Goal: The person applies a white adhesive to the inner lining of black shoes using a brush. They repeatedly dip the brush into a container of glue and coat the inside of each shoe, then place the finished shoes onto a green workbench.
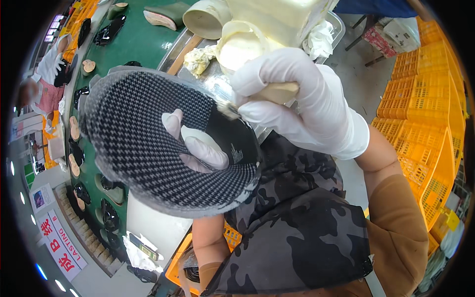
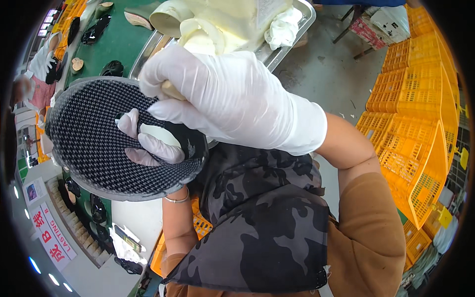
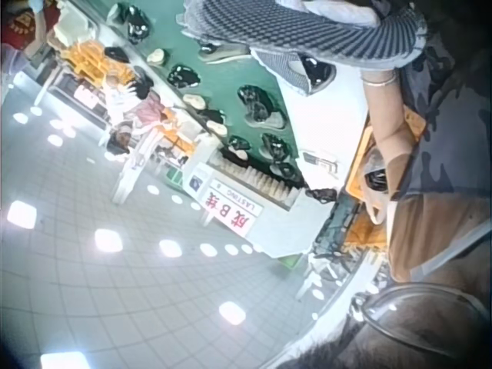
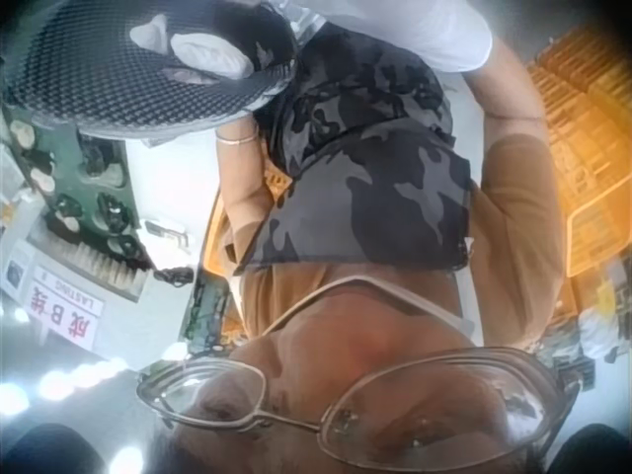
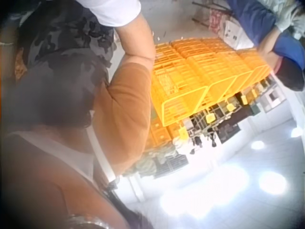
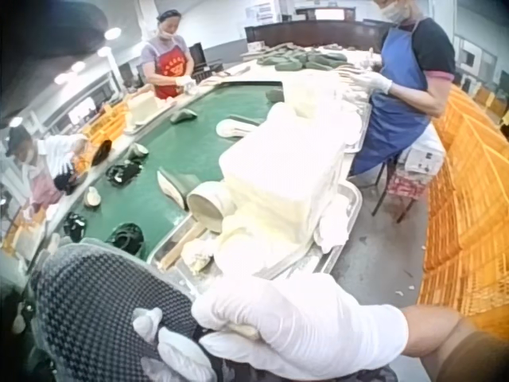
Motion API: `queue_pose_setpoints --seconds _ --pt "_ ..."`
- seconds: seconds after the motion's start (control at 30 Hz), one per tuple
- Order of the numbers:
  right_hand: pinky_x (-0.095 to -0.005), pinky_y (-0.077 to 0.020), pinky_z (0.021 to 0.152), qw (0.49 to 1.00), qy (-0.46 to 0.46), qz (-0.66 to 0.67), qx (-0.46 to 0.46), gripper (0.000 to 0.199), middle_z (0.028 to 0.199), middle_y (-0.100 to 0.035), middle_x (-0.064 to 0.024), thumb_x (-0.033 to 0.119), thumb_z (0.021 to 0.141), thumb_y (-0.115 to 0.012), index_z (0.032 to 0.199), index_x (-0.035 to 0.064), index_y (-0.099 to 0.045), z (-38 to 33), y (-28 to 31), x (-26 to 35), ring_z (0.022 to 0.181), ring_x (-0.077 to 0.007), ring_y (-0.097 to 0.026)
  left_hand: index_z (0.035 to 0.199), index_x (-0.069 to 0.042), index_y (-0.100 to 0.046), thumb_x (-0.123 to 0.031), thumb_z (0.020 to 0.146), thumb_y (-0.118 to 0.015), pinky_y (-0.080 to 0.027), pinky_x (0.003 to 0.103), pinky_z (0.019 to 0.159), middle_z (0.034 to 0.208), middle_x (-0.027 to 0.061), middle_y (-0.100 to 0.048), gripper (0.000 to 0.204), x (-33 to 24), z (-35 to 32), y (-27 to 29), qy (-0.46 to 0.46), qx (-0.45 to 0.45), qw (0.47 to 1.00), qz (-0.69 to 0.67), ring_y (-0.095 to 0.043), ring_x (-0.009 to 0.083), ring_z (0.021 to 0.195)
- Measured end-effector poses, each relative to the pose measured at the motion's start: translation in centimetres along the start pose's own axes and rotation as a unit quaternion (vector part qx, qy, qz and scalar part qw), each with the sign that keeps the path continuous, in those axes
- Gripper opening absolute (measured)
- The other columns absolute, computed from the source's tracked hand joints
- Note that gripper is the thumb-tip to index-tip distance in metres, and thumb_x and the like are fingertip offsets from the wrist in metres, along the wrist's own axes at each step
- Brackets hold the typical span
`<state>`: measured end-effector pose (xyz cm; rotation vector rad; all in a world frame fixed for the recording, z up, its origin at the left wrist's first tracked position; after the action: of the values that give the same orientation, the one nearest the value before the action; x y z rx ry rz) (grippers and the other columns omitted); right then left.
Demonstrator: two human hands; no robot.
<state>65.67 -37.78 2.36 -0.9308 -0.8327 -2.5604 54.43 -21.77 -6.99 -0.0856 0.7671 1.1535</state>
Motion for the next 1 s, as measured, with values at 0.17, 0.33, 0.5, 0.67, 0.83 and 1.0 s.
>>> queue_pose_setpoints --seconds 0.17,0.33,0.5,0.67,0.83,1.0 --pt "-0.0257 -0.049 0.069 0.982 -0.148 0.112 0.035 0.026 0.086 -0.061 -0.0083 0.007 0.084 -0.063 0.103 0.0 -0.046 -0.6 0.5 0.1 0.075 -0.0142 -0.06 0.133 -0.007 -0.021 -0.008 0.092 -0.031 -0.03 0.04 0.102 0.123 0.0206 -0.043 0.043 -0.9 1.0 0.9 -0.054 0.093 0.978 0.179 -0.046 0.0276 0.11" --pt "-0.0254 -0.0481 0.069 0.984 -0.074 0.159 -0.038 0.029 0.087 -0.059 -0.0083 0.006 0.082 -0.065 0.103 0.0008 -0.046 -0.3 0.3 0.3 0.076 -0.0131 -0.058 0.117 0.009 -0.046 -0.013 0.086 -0.04 -0.041 0.037 0.092 0.107 0.0204 -0.053 0.039 -3.7 2.7 1.6 -0.051 0.076 0.961 0.262 -0.054 0.0298 0.099" --pt "-0.0252 -0.0483 0.068 0.985 -0.117 0.11 0.059 0.033 0.088 -0.059 -0.0082 0.007 0.079 -0.068 0.103 0.0019 -0.045 -1.2 0.5 0.7 0.073 -0.0138 -0.059 0.115 0.011 -0.048 -0.014 0.085 -0.04 -0.046 0.036 0.085 0.101 0.0208 -0.055 0.04 -3.9 3.0 1.7 -0.06 0.053 0.958 0.275 -0.056 0.0292 0.091" --pt "-0.0222 -0.0489 0.054 0.927 -0.222 0.302 -0.021 0.034 0.081 -0.058 -0.0101 0.019 0.081 -0.068 0.099 0.0035 -0.044 -2.2 1.7 1.3 0.066 -0.0147 -0.058 0.107 0.013 -0.043 -0.003 0.085 -0.034 -0.056 0.035 0.071 0.102 0.0246 -0.051 0.029 -5.4 3.7 1.6 -0.278 0.079 0.883 0.371 -0.059 0.0306 0.083" --pt "-0.0217 -0.0478 0.046 0.834 -0.303 0.441 -0.137 0.034 0.074 -0.056 -0.0121 0.026 0.082 -0.067 0.095 0.0064 -0.042 -2.7 1.4 2.1 0.056 -0.0152 -0.056 0.105 0.014 -0.038 0.003 0.085 -0.034 -0.056 0.035 0.072 0.106 0.0276 -0.045 0.023 -4.3 3.0 1.5 -0.328 -0.038 0.891 0.311 -0.058 0.0336 0.082" --pt "-0.0222 -0.0479 0.048 0.879 -0.278 0.374 -0.1 0.03 0.081 -0.057 -0.0143 0.02 0.083 -0.065 0.094 0.0067 -0.04 -4.4 0.8 1.3 0.056 -0.0144 -0.056 0.129 0.012 -0.021 0.004 0.087 -0.032 -0.051 0.035 0.087 0.115 0.0303 -0.045 0.043 -3.4 2.7 2.4 -0.324 0.015 0.908 0.267 -0.056 0.0329 0.097"
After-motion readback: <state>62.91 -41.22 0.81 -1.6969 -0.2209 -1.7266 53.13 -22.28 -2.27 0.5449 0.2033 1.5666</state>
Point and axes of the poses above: each hand's wrist, its own z-axis towards the middle knuckle, its own y-axis out of the back of the hand, x = y × z, the point moved 3 cm from there along z, towards the middle knuckle
